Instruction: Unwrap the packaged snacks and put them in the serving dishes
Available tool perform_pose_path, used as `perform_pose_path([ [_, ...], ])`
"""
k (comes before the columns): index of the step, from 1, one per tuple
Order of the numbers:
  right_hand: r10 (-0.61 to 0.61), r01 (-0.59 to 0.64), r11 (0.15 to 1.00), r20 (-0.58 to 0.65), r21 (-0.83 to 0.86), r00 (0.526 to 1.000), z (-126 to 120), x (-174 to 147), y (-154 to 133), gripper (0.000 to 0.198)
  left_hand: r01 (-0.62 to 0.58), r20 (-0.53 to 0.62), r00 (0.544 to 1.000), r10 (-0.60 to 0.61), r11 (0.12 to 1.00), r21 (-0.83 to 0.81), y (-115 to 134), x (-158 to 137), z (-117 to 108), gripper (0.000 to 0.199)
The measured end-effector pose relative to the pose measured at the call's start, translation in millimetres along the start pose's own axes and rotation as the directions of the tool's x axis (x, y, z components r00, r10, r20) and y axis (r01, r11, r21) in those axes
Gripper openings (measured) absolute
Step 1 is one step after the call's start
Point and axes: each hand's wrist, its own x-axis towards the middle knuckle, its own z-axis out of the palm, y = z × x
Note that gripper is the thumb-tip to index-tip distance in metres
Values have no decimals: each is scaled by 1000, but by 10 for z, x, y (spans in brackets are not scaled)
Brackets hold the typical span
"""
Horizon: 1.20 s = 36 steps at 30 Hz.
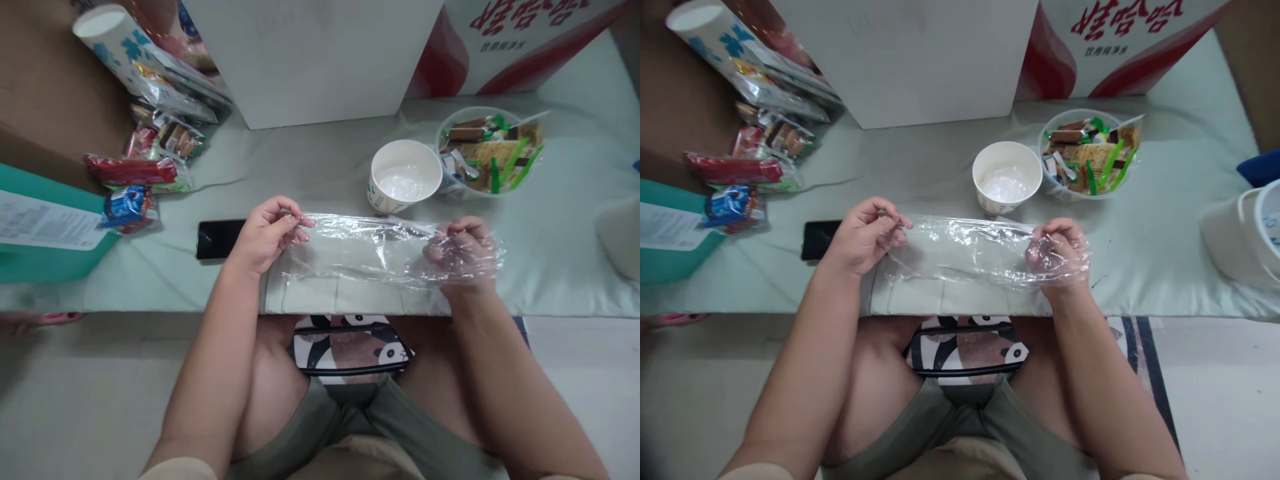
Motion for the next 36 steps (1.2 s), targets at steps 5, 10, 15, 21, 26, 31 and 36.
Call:
perform_pose_path([
  [5,48,-60,991,100,123,994,-77,-32,-59,24,95,-62,993,-103,988,-124,99,13,12,19],
  [10,100,-111,983,76,148,992,-66,-28,-131,31,126,-55,989,-137,977,-173,163,8,14,14],
  [15,179,-178,984,29,-24,983,10,-78,-127,35,98,2,995,-99,983,-154,127,-5,-24,30],
  [21,227,-218,950,15,-225,974,10,-122,-28,50,34,33,999,-35,999,26,91,-73,-16,56],
  [26,238,-201,925,81,-321,968,-82,-144,-37,65,-15,-54,998,22,992,128,37,-46,-44,49],
  [31,318,-269,919,139,-288,938,-56,-199,-128,57,-47,-93,994,65,981,187,15,-21,-90,46],
  [36,154,-160,986,-117,-47,981,-60,-101,-133,36,-113,-128,982,140,973,200,8,-23,-161,56],
])
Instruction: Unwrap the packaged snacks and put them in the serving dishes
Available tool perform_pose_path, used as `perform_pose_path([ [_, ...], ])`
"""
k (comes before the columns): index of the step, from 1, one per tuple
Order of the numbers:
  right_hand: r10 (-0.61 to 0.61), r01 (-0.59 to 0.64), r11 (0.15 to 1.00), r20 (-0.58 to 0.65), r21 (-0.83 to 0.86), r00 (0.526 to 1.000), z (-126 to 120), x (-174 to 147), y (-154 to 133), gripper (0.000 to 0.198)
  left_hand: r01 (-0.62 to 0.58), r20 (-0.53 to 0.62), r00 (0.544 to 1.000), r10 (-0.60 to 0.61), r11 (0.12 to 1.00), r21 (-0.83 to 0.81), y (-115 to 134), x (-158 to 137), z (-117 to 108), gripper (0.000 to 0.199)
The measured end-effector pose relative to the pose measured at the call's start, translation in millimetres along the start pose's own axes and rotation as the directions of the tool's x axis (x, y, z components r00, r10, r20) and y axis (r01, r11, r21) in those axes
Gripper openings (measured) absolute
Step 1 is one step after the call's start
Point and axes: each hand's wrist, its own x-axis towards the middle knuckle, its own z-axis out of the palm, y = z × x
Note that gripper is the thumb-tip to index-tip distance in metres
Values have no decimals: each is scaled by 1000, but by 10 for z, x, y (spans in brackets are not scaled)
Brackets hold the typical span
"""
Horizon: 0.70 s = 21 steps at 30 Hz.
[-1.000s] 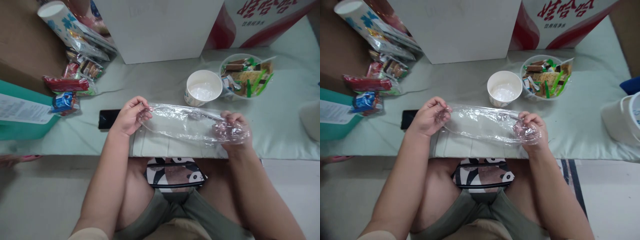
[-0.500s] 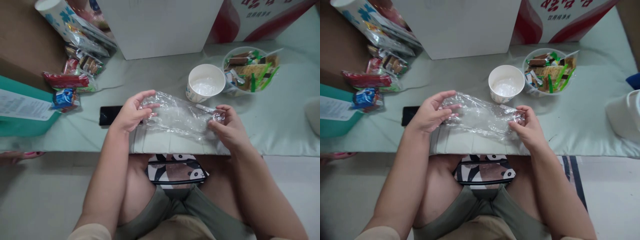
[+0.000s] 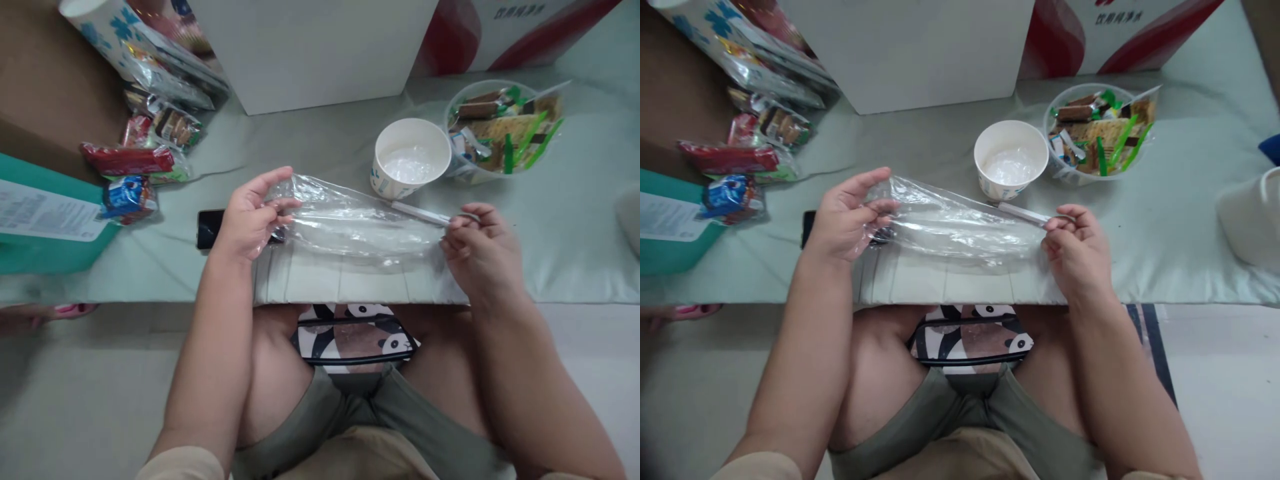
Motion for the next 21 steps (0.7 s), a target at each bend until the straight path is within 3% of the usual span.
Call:
perform_pose_path([
  [3,-40,40,999,-44,1,998,-23,78,32,29,-49,-7,999,49,999,8,-10,-8,-31,60],
  [6,-46,47,996,16,-74,999,10,52,63,23,-56,14,998,56,998,-11,-21,-12,-27,62],
  [10,-11,69,936,169,-344,986,74,-75,60,26,-56,10,998,57,998,-27,-42,16,-25,59],
  [12,-32,75,912,113,-402,993,68,-88,52,19,-52,-23,998,52,998,-29,-51,40,-48,57],
  [16,-122,98,983,-150,-155,981,25,2,55,24,-58,-94,994,55,998,-23,-41,56,-90,55],
  [18,-143,127,987,-167,-100,976,26,32,66,25,-59,-77,995,58,998,-14,-19,35,-75,53],
  [21,-214,207,973,-69,-100,974,61,3,81,21,-38,-18,999,38,999,5,27,-22,-3,52],
])
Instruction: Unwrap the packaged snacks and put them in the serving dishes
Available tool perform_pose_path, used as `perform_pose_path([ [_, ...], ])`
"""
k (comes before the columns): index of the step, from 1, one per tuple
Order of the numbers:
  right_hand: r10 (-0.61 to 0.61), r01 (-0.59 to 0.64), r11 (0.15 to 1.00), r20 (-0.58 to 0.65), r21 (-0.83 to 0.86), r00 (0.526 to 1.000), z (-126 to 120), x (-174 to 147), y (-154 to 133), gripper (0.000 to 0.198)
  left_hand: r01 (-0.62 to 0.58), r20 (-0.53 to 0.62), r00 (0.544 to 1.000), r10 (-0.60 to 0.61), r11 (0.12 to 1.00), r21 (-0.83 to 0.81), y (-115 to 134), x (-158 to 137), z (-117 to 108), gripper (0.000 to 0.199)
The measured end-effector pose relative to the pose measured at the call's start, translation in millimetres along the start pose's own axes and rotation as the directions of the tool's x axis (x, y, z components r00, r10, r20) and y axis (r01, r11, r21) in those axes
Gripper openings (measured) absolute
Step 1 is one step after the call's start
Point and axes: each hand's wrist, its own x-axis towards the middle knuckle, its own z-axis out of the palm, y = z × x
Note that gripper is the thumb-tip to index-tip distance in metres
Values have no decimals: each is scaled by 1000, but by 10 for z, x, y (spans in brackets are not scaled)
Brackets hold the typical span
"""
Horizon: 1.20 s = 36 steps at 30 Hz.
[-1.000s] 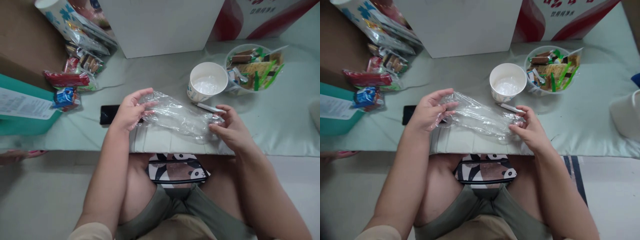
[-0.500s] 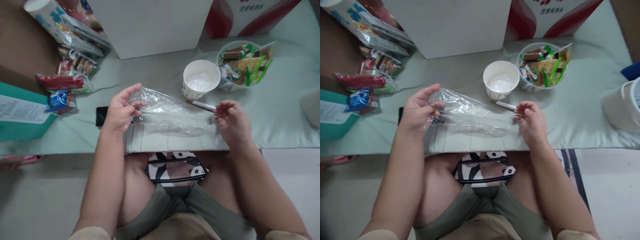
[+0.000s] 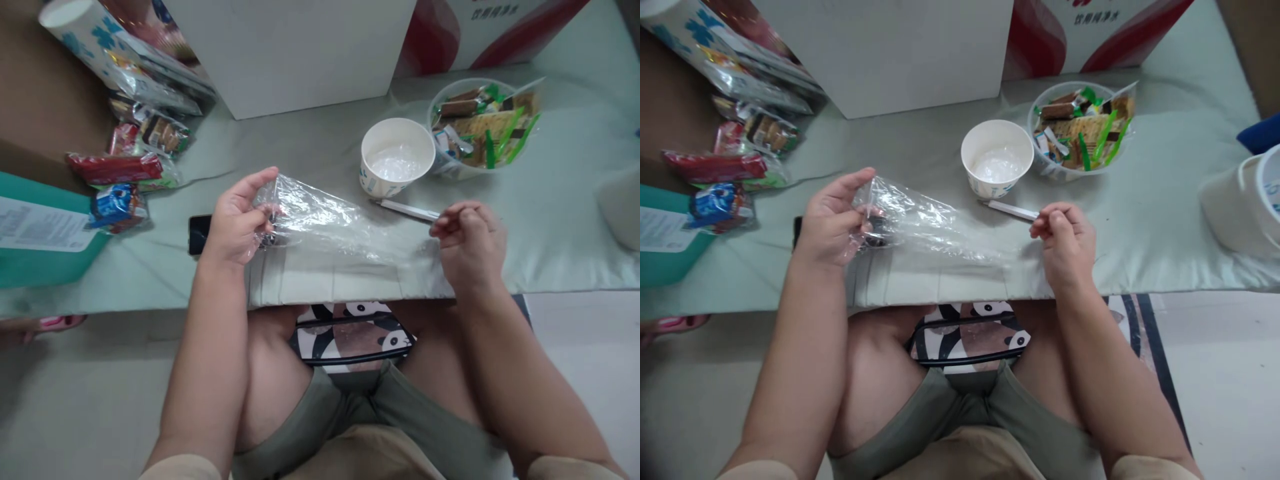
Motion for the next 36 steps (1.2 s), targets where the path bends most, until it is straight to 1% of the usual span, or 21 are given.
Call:
perform_pose_path([
  [3,-15,19,1000,200,-18,980,36,-68,-48,28,4,64,998,-4,1000,4,58,-68,88,53],
  [5,8,16,998,350,-64,937,70,-106,-127,38,10,122,993,-11,1000,6,106,-117,144,54],
  [7,39,23,993,498,-118,867,131,-147,-236,48,24,184,983,-27,1000,18,160,-168,202,54],
  [9,75,54,982,630,-183,773,220,-205,-351,54,34,248,968,-40,999,26,212,-216,259,55],
  [10,101,81,970,688,-227,718,268,-242,-403,50,39,279,959,-44,999,25,235,-236,284,54],
  [11,127,113,956,732,-270,670,313,-284,-449,40,40,306,951,-43,999,17,255,-253,304,53],
  [12,151,135,944,758,-302,635,350,-329,-489,27,32,326,945,-30,999,-1,273,-265,319,53],
  [13,171,132,941,771,-313,613,375,-373,-521,19,16,335,942,-3,999,-37,287,-274,329,55],
  [14,179,90,953,778,-289,602,389,-414,-546,20,-6,330,943,37,995,-95,296,-279,337,57],
  [15,170,7,976,778,-219,604,393,-448,-562,24,-26,314,946,81,984,-175,301,-284,344,59],
  [16,155,-103,988,764,-116,627,392,-471,-567,26,-26,295,949,107,963,-267,301,-289,357,60],
  [17,147,-211,977,733,-5,665,389,-484,-559,28,4,287,952,106,934,-358,294,-296,377,57],
  [19,183,-343,928,626,144,758,401,-473,-497,32,157,353,935,26,864,-478,260,-322,452,52],
  [20,220,-363,919,558,157,800,421,-454,-443,33,259,421,906,-33,831,-492,234,-340,505,59],
  [22,284,-361,927,434,105,855,479,-404,-302,32,422,568,815,-115,790,-445,168,-372,629,79],
  [23,297,-351,933,387,76,873,510,-379,-224,31,460,590,794,-147,780,-425,132,-382,689,82],
  [26,297,-309,951,294,-5,909,566,-334,-29,23,477,552,803,-224,796,-371,44,-371,804,76],
  [30,293,-273,956,295,-110,909,550,-329,51,20,530,547,780,-306,787,-316,3,-314,807,65],
  [33,283,-265,959,280,-100,917,543,-324,36,16,571,541,756,-367,774,-274,-3,-305,784,53],
  [35,265,-254,964,248,-74,932,552,-318,29,15,561,549,742,-384,805,-195,-6,-314,774,43],
  [36,257,-250,966,233,-62,938,555,-316,29,15,534,549,746,-377,831,-156,-5,-321,767,37],
])
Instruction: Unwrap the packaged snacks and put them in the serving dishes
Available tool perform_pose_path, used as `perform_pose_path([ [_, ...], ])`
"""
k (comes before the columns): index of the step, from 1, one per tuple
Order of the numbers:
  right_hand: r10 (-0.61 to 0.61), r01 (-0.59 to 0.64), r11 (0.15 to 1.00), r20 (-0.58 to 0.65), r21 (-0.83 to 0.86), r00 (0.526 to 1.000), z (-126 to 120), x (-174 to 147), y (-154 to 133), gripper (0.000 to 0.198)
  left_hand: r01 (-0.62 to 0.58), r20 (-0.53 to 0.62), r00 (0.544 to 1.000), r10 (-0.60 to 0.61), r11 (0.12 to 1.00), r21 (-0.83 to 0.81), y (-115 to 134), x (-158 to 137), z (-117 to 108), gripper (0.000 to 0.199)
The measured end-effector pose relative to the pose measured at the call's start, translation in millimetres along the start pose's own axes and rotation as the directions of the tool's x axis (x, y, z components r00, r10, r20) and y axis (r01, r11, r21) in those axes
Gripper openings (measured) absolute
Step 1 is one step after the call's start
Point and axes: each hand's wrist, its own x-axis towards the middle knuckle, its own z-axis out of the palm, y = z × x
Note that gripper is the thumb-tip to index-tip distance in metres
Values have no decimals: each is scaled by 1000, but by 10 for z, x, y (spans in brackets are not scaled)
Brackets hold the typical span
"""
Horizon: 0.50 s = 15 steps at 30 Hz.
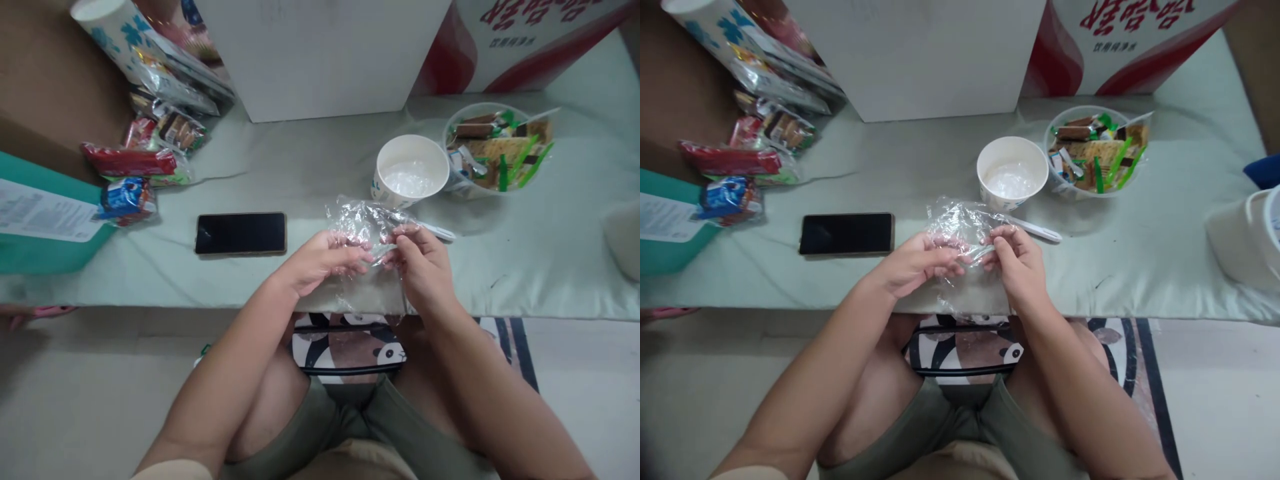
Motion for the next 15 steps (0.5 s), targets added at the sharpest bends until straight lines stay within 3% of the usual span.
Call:
perform_pose_path([
  [6,-134,135,991,-99,6,986,-54,-29,18,21,-121,-15,991,133,937,327,66,-166,14,20],
  [10,-210,212,977,-57,16,976,-124,-74,-5,32,-188,-73,963,258,845,501,78,-266,43,16],
  [12,-222,224,974,63,-22,973,-149,-91,-31,34,-280,-153,898,412,805,524,44,-270,37,17],
  [15,-222,270,948,256,-168,941,-163,-112,-72,25,-411,-238,751,615,719,561,-17,-247,6,16],
])
